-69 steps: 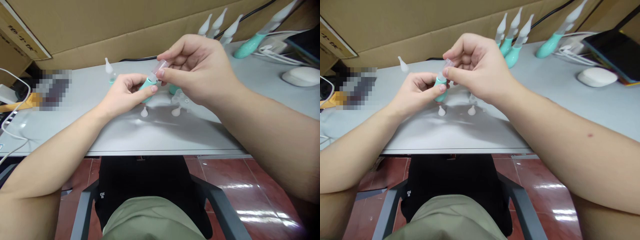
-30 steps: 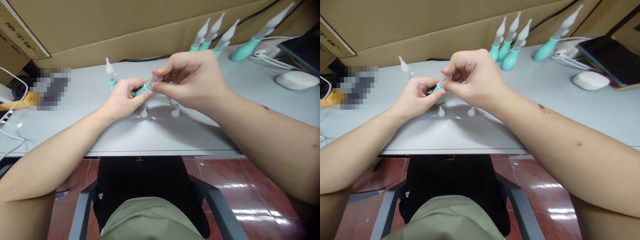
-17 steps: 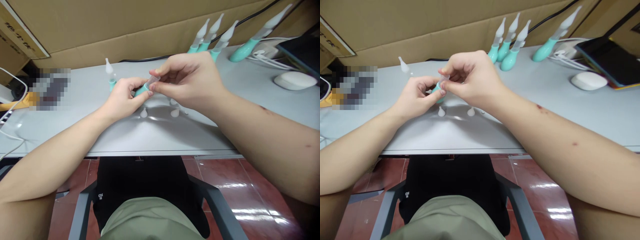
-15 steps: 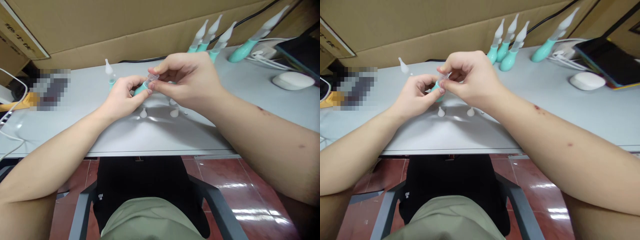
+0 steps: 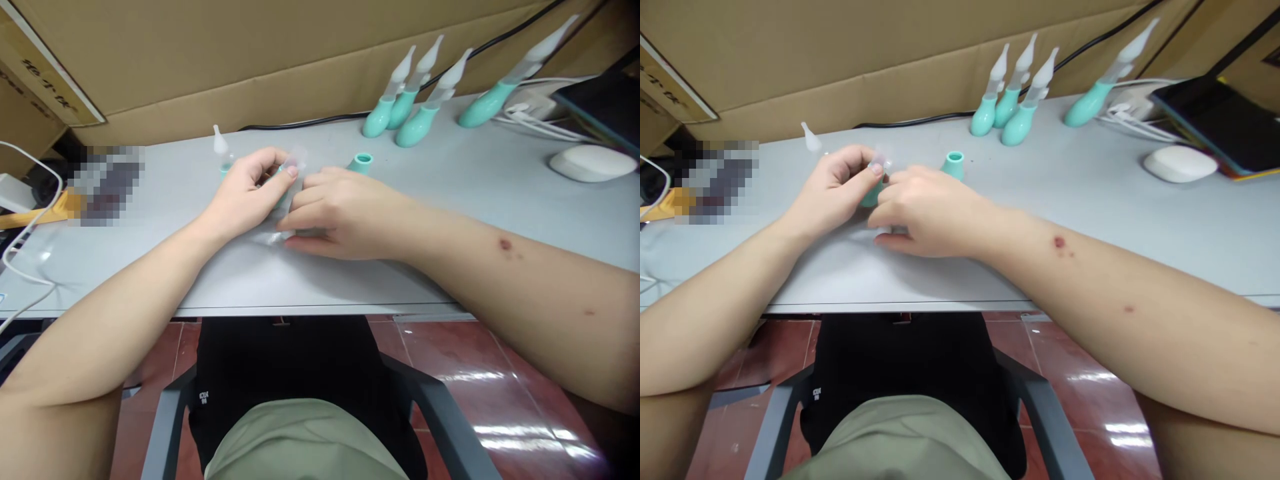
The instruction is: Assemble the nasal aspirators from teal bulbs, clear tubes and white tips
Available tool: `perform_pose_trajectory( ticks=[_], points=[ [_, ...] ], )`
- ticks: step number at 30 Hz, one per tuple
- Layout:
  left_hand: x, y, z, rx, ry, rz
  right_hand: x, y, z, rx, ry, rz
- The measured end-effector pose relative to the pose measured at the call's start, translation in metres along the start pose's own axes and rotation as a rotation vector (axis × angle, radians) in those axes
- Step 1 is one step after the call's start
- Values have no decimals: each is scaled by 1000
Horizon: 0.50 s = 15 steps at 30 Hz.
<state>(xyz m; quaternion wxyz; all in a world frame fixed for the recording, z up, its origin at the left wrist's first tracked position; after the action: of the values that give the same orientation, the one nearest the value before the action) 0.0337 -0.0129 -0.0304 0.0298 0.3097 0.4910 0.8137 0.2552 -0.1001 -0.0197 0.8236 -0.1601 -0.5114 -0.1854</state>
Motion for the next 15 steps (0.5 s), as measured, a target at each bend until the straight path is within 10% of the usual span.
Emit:
perform_pose_trajectory(
  ticks=[6,12,15],
  points=[
    [1,0,-1,-9,-6,23,4,2,-1,-19,-11,148],
    [-2,3,-3,-28,-51,-16,24,10,-5,-214,680,400],
    [-5,5,-5,-34,-41,-10,23,21,-6,-342,792,386]
  ],
)
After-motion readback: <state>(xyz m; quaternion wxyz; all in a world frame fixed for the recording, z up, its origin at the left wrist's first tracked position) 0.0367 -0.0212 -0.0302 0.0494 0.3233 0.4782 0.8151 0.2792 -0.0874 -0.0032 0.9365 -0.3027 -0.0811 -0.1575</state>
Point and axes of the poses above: each hand's wrist, its own z-axis towards the middle knuckle, its own x-axis out of the back of the hand, y = z × x, the point moved 1 cm from there along z, towards the middle knuckle, and after that the axes turned 6 degrees about x, right-handed, at the moved point
